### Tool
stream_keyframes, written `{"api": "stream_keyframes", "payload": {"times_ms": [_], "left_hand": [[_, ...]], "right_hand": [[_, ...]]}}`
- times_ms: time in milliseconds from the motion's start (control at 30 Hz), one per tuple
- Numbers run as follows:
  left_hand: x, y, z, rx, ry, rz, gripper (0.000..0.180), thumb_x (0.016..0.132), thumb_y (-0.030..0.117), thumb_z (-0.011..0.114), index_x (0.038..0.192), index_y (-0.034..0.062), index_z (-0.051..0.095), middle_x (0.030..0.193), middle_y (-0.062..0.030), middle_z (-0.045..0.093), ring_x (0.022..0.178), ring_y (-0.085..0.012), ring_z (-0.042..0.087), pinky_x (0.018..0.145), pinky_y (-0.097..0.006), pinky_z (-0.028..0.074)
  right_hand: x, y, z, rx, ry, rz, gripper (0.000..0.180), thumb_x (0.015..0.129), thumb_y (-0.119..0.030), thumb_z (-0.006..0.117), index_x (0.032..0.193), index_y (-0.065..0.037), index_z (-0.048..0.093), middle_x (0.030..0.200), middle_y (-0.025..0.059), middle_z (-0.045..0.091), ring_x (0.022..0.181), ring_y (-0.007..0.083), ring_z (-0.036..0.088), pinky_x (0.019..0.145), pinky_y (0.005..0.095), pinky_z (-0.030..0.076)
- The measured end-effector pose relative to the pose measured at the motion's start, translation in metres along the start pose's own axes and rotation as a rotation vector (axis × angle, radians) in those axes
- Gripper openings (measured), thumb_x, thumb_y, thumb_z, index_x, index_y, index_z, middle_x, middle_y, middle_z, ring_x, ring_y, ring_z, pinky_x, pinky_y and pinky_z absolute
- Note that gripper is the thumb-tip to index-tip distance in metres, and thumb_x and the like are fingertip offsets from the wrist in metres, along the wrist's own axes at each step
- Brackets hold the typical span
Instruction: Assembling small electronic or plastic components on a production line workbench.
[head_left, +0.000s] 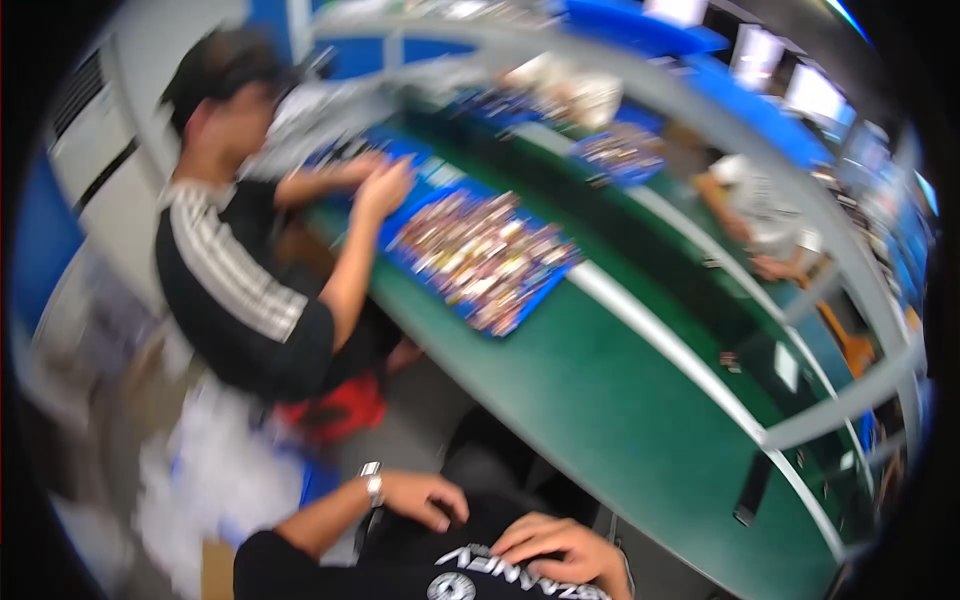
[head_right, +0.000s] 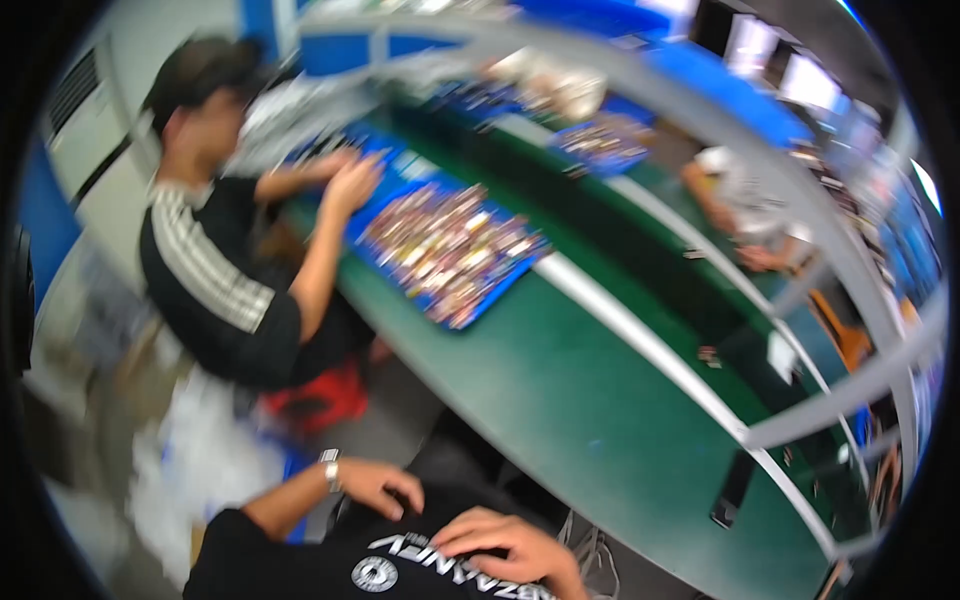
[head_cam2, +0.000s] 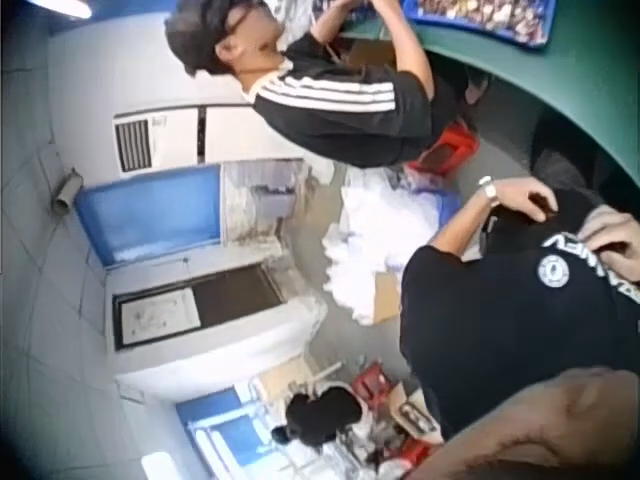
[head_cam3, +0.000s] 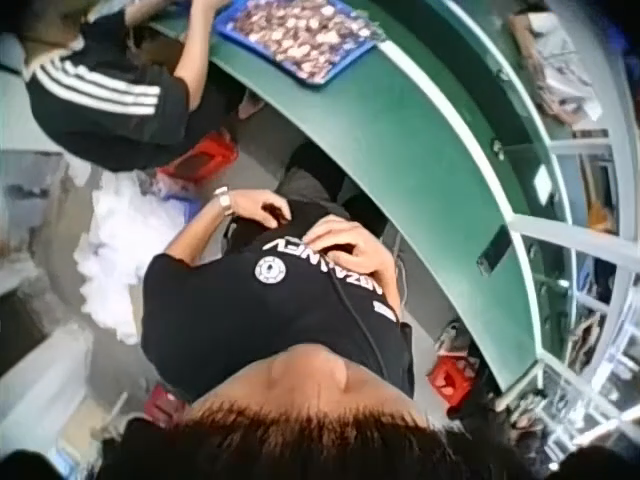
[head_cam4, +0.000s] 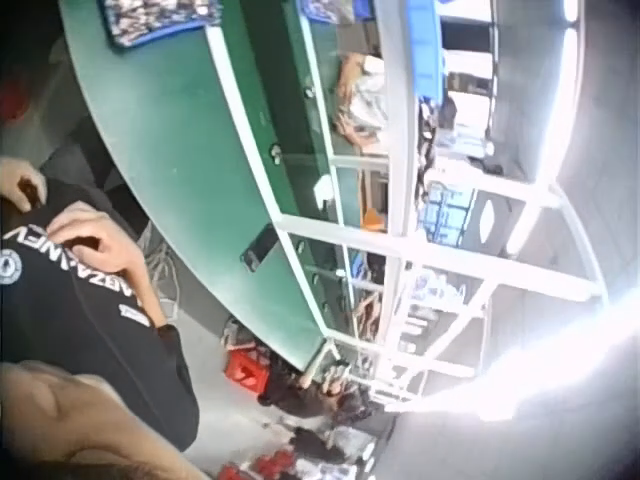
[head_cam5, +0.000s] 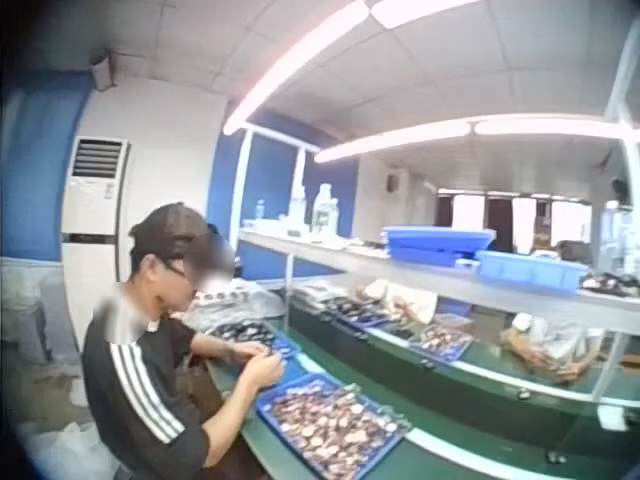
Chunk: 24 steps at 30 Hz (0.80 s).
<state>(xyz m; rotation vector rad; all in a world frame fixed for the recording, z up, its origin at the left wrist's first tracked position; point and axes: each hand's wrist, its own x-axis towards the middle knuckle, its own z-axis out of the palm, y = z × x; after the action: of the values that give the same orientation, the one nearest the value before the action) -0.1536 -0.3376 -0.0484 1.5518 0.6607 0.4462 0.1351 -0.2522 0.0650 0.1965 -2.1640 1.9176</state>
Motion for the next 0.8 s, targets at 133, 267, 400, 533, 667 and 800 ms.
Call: {"api": "stream_keyframes", "payload": {"times_ms": [133, 267, 400, 533, 667, 800], "left_hand": [[-0.028, 0.015, 0.02, -0.004, 0.435, -0.02, 0.02, 0.09, 0.015, 0.063, 0.105, 0.0026, 0.067, 0.103, -0.009, 0.067, 0.102, -0.0193, 0.061, 0.092, -0.032, 0.046], [-0.052, -0.014, 0.037, -0.404, 0.896, 0.079, 0.025, 0.09, 0.013, 0.063, 0.113, 0.003, 0.064, 0.117, -0.0107, 0.063, 0.109, -0.0212, 0.059, 0.098, -0.036, 0.043], [-0.113, -0.093, 0.046, -0.11, 0.927, -0.636, 0.044, 0.089, 0.031, 0.064, 0.125, 0.0056, 0.056, 0.122, -0.0108, 0.061, 0.115, -0.0229, 0.056, 0.098, -0.04, 0.044], [-0.129, -0.095, 0.065, -0.464, 0.481, -0.94, 0.068, 0.086, 0.052, 0.064, 0.137, 0.0108, 0.044, 0.128, -0.0134, 0.057, 0.121, -0.0247, 0.052, 0.099, -0.047, 0.043], [-0.148, -0.15, 0.124, -0.785, 0.66, -0.842, 0.076, 0.087, 0.061, 0.057, 0.141, 0.0116, 0.038, 0.136, -0.0138, 0.05, 0.127, -0.026, 0.047, 0.1, -0.051, 0.041], [-0.131, -0.177, 0.157, -1.361, 0.993, -0.694, 0.075, 0.087, 0.069, 0.048, 0.13, 0.0074, 0.054, 0.123, -0.0105, 0.062, 0.113, -0.0241, 0.059, 0.099, -0.045, 0.044]], "right_hand": [[0.034, 0.003, 0.006, -0.062, -0.128, 0.102, 0.038, 0.075, 0.005, 0.057, 0.11, -0.004, 0.068, 0.119, 0.0095, 0.064, 0.107, 0.027, 0.058, 0.095, 0.0375, 0.044], [0.038, 0.011, 0.014, -0.131, -0.108, 0.11, 0.027, 0.077, 0.004, 0.059, 0.1, -0.004, 0.071, 0.103, 0.0064, 0.068, 0.091, 0.0227, 0.061, 0.081, 0.0335, 0.049], [0.02, 0.011, 0.016, -0.116, 0.116, 0.086, 0.022, 0.075, 0.005, 0.058, 0.089, -0.001, 0.073, 0.092, 0.0104, 0.07, 0.076, 0.0198, 0.061, 0.07, 0.0299, 0.048], [-0.005, 0.026, 0.013, -0.067, 0.173, 0.071, 0.02, 0.076, 0.001, 0.057, 0.087, 0.0, 0.073, 0.089, 0.0107, 0.069, 0.076, 0.0195, 0.061, 0.069, 0.0304, 0.047], [-0.012, 0.034, 0.02, 0.003, 0.206, 0.03, 0.018, 0.077, 0.002, 0.057, 0.086, 0.0, 0.073, 0.087, 0.0106, 0.069, 0.074, 0.0198, 0.061, 0.069, 0.0304, 0.047], [-0.021, 0.038, 0.015, 0.045, 0.277, 0.002, 0.017, 0.075, 0.006, 0.06, 0.085, 0.001, 0.073, 0.086, 0.0112, 0.069, 0.075, 0.0209, 0.06, 0.067, 0.0311, 0.048]]}}
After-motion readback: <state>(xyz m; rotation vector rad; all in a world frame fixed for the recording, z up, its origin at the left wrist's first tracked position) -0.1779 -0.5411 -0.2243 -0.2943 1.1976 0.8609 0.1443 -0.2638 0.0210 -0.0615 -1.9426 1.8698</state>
